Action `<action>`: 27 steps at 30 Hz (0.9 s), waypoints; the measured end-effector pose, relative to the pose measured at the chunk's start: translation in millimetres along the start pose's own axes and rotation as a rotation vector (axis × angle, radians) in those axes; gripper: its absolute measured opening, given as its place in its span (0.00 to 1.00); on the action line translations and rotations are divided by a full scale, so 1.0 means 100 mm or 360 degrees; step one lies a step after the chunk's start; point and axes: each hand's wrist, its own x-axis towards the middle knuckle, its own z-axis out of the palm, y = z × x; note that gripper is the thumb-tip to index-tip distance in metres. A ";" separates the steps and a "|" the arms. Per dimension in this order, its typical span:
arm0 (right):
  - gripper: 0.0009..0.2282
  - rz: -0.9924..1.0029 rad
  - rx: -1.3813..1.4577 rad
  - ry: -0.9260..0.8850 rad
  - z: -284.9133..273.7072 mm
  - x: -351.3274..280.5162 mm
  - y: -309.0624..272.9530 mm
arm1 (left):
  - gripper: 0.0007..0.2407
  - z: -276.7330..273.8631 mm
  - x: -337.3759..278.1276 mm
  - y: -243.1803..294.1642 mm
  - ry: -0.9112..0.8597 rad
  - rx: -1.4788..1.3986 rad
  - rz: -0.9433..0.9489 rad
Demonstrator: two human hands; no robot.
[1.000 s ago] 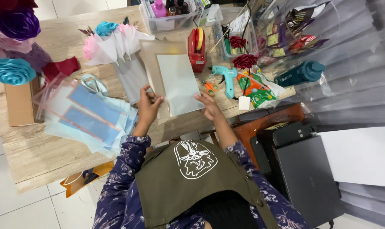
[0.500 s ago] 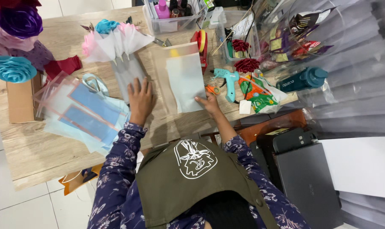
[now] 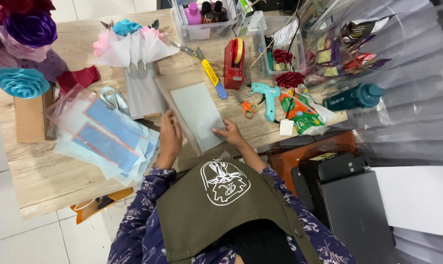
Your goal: The person folds light blue translucent fabric pieces and secures them with a stapler to form small pouches. They repeatedly fold, align, and staple the fabric edges, then place the finished pouches into a clear plastic bag.
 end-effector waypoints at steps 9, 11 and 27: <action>0.28 -0.0053 -0.0700 -0.0051 0.07 -0.04 0.09 | 0.28 0.78 -0.12 -0.69 0.0110 0.0591 0.0618; 0.28 -0.0052 -0.0847 -0.0050 0.13 -0.16 -0.01 | 0.29 0.84 -0.10 -0.65 0.0040 0.0686 0.0638; 0.27 -0.0732 -0.1624 -0.0462 0.05 0.02 0.05 | 0.31 0.60 -0.13 -0.48 -0.0323 0.0911 0.0421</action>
